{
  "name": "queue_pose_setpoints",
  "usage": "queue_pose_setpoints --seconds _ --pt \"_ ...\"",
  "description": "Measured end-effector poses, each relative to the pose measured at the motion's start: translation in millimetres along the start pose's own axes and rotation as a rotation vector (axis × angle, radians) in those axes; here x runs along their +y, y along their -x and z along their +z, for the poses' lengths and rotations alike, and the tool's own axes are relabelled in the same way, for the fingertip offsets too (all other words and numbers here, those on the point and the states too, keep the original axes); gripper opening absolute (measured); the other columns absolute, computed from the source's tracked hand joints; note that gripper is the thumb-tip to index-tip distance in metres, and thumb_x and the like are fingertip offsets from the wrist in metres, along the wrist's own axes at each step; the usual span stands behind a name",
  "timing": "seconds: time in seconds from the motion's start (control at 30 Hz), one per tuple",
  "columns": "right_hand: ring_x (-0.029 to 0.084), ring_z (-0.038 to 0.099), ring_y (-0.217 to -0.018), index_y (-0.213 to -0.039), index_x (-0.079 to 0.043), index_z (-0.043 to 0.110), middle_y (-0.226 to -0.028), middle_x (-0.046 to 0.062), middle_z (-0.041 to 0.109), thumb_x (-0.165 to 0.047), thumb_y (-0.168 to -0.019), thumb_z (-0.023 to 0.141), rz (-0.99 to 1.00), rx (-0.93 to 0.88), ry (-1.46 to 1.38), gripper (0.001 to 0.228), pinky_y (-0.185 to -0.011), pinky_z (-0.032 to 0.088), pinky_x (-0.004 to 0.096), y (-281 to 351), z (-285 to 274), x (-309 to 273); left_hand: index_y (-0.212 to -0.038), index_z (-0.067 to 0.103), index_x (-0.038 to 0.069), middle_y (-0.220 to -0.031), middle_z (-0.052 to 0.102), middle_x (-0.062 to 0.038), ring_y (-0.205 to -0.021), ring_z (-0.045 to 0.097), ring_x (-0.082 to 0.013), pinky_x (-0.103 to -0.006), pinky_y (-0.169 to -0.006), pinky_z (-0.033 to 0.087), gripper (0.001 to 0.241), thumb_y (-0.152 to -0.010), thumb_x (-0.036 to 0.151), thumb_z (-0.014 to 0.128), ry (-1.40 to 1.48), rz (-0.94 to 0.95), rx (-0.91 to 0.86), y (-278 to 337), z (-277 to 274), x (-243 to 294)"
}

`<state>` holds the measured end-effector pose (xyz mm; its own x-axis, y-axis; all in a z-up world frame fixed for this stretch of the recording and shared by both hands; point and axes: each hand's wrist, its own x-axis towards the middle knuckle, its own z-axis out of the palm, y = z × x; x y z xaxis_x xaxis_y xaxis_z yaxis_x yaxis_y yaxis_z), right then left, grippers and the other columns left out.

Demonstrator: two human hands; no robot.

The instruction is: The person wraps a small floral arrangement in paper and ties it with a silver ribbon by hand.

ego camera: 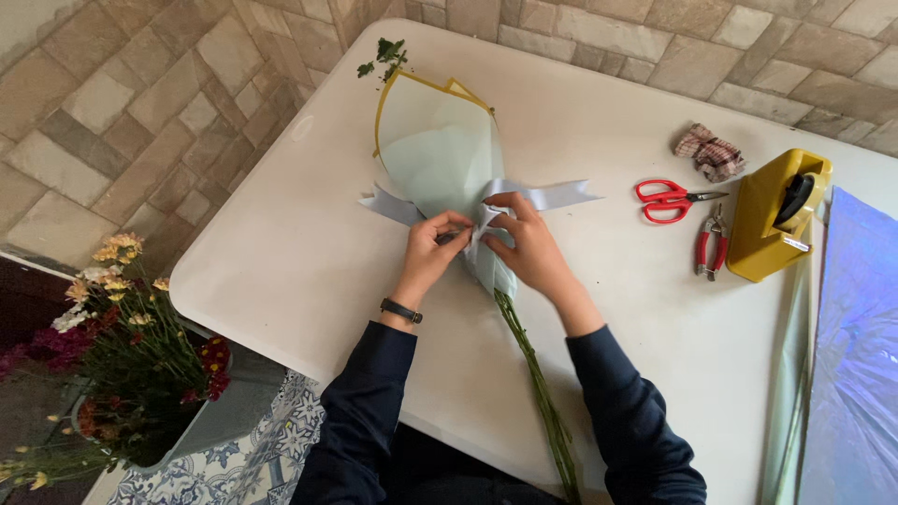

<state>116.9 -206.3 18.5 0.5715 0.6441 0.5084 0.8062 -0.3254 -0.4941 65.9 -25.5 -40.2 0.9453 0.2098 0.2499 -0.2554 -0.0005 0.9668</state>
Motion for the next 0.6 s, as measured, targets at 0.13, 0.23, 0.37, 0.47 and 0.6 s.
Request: queue_pose_setpoints --seconds 0.13,0.23,0.37,0.47,0.6 --pt "0.043 0.057 -0.114 -0.076 -0.002 0.065 -0.122 0.019 0.059 -0.008 -0.087 0.065 -0.031 -0.11 -0.421 0.012 -0.093 0.045 0.05 1.8 -27.2 11.4 -0.096 0.071 0.014 -0.067 0.065 0.002 -0.067 0.056 0.002 -0.0118 -0.068 0.048 0.016 -0.082 0.006 0.073 0.085 0.002 -0.016 7.9 -8.0 33.4" --pt "0.032 0.059 -0.111 -0.071 0.001 0.06 -0.123 0.021 0.058 -0.002 -0.088 0.055 0.198 -0.024 -0.765 0.019 -0.07 0.05 0.031 4.1 -49.0 7.4 -0.093 0.073 0.016 -0.075 0.072 0.001 -0.073 0.056 -0.0019 -0.0192 -0.071 0.048 0.012 -0.082 0.012 0.076 -0.023 0.026 -0.08 12.8 -13.9 46.1" --pt "0.007 0.048 -0.069 -0.086 -0.013 0.058 -0.077 -0.004 0.045 -0.015 -0.098 0.056 0.573 0.181 -0.94 0.012 -0.069 0.048 0.021 12.8 -57.4 31.8 -0.088 0.075 0.016 -0.078 0.071 -0.001 -0.074 0.058 -0.0099 -0.0255 -0.07 0.044 0.007 -0.083 0.012 0.077 -0.29 0.148 -0.117 19.9 -28.4 63.3" --pt "0.001 0.031 -0.049 -0.082 -0.017 0.052 -0.06 -0.01 0.026 -0.019 -0.1 0.057 0.737 0.303 -0.896 0.019 -0.051 0.038 0.015 15.3 -76.4 33.2 -0.085 0.075 0.018 -0.077 0.069 -0.003 -0.071 0.058 -0.0175 -0.0303 -0.069 0.046 0.009 -0.08 0.011 0.078 -0.468 0.256 -0.108 23.7 -46.0 64.8" --pt "0.006 0.041 -0.043 -0.074 -0.014 0.054 -0.049 -0.001 0.04 -0.023 -0.097 0.066 0.835 0.425 -0.49 0.028 -0.04 0.032 0.017 50.0 -71.2 113.7 -0.079 0.073 0.019 -0.076 0.067 -0.002 -0.076 0.066 -0.0261 -0.0352 -0.069 0.052 0.006 -0.078 0.021 0.078 -0.708 0.136 -0.087 41.0 -61.9 64.2"
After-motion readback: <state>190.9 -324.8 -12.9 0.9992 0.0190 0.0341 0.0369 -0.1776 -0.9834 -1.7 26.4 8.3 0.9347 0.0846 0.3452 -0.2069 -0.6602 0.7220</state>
